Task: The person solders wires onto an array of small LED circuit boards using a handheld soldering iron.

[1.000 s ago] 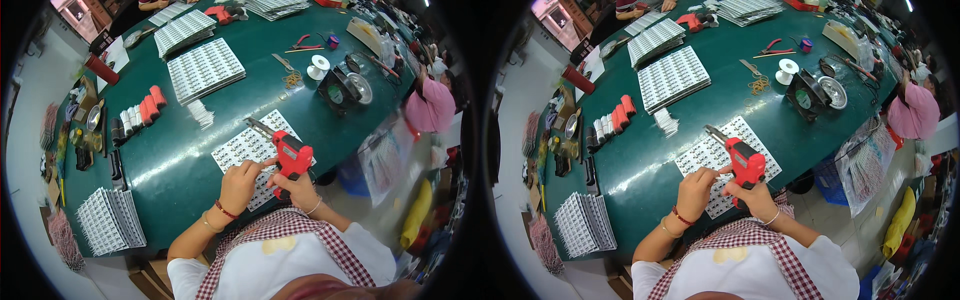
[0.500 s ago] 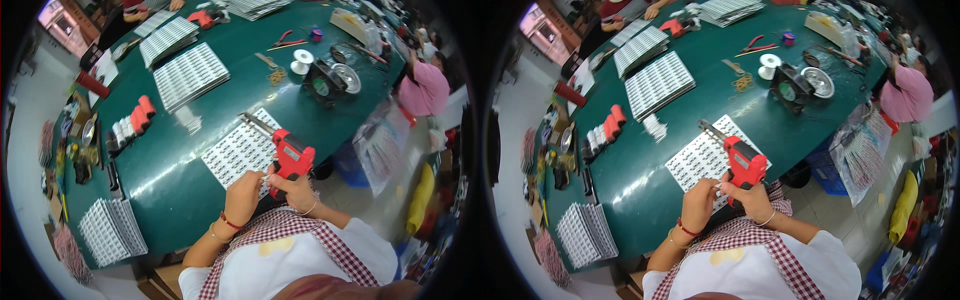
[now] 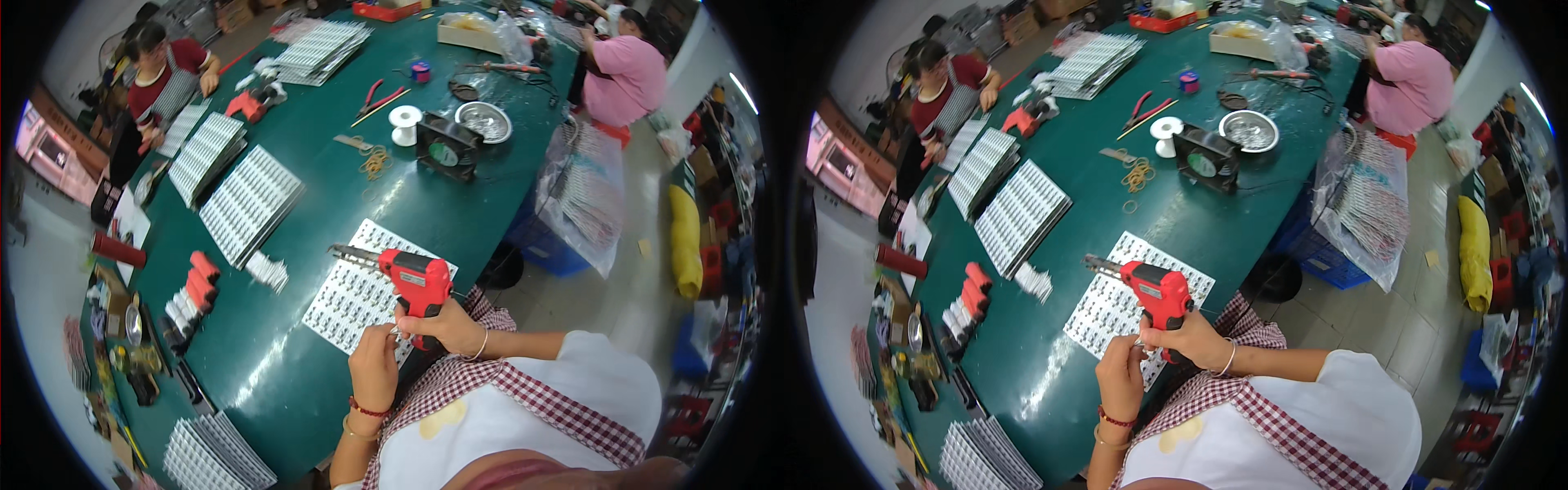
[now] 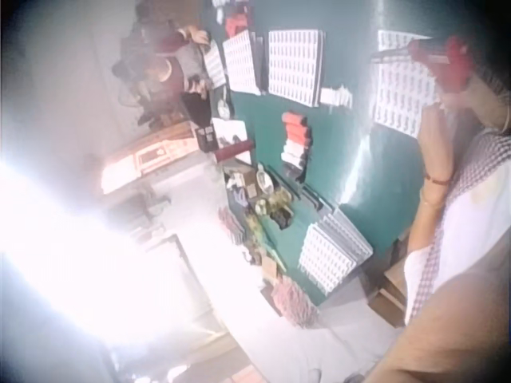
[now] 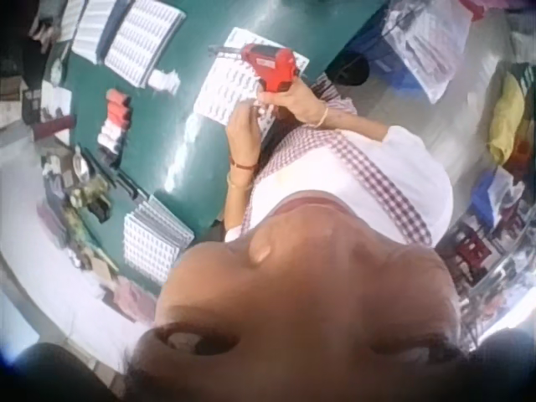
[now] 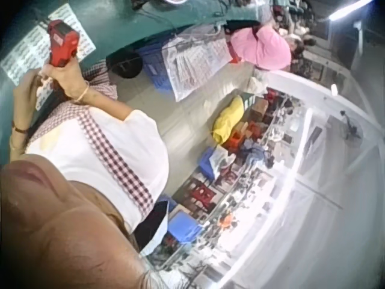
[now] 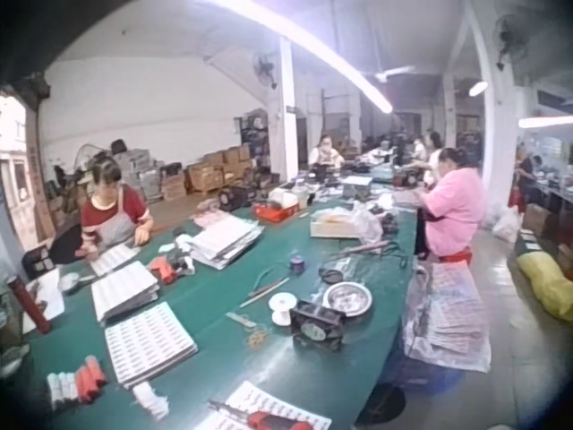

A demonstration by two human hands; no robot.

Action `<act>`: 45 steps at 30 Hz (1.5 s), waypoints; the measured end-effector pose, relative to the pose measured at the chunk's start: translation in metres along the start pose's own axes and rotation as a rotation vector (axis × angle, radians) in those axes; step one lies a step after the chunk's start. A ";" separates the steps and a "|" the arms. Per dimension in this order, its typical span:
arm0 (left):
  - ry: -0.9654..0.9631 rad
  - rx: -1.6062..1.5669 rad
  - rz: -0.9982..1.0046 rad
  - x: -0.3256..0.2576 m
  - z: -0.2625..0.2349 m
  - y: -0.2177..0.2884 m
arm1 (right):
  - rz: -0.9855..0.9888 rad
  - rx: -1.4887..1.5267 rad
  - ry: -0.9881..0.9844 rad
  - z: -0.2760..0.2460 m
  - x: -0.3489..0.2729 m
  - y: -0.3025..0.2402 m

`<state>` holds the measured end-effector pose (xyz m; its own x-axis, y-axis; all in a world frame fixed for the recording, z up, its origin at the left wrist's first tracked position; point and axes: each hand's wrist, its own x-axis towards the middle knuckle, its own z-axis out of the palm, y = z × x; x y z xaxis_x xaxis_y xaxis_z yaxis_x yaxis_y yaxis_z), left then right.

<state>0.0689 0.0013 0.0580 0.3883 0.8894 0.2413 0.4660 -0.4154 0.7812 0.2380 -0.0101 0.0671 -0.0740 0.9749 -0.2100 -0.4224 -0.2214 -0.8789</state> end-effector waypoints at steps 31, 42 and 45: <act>0.002 -0.332 -0.233 -0.003 -0.014 0.002 | -0.318 -0.537 -0.047 0.014 -0.001 0.011; 0.090 -0.210 -0.229 -0.013 -0.022 -0.006 | -0.260 -0.598 -0.082 0.025 0.006 0.012; 0.138 -0.225 -0.240 -0.014 -0.025 -0.003 | -0.189 -0.582 -0.093 0.021 0.001 0.021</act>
<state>0.0417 -0.0053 0.0663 0.1706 0.9804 0.0986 0.3387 -0.1523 0.9285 0.2101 -0.0133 0.0571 -0.1354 0.9907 -0.0126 0.1242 0.0044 -0.9923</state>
